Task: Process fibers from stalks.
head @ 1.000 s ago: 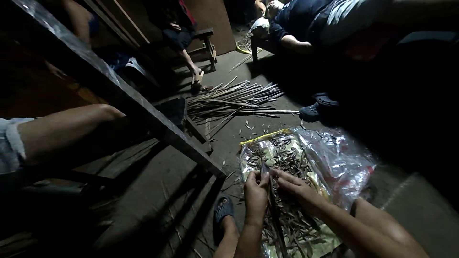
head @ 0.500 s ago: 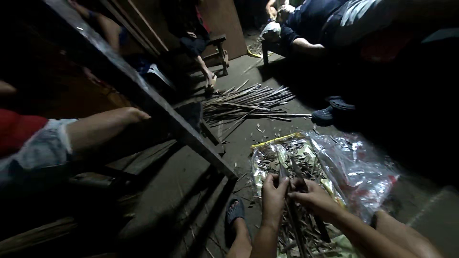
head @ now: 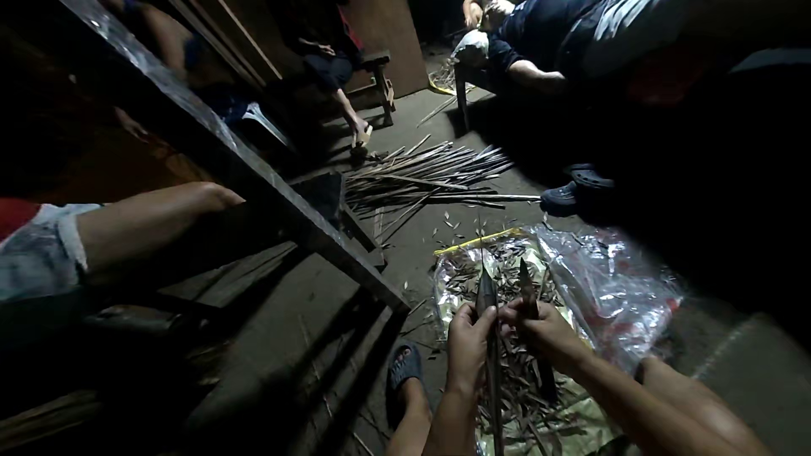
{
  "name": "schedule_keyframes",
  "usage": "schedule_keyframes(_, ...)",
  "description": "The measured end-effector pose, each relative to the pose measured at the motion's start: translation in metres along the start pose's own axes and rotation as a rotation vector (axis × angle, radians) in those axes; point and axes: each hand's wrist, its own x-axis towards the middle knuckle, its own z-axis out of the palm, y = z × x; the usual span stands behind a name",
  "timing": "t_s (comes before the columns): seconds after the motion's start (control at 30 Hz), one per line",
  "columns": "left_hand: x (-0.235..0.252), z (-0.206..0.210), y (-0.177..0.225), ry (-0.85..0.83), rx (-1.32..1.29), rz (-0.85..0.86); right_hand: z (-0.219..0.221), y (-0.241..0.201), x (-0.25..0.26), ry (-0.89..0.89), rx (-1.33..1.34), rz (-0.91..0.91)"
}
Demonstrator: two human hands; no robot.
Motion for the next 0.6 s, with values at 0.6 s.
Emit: schedule_keyframes(0.6,0.001,0.005,-0.003,0.031,0.185,0.035,-0.004,0.001,0.000,-0.212,-0.038,-0.122)
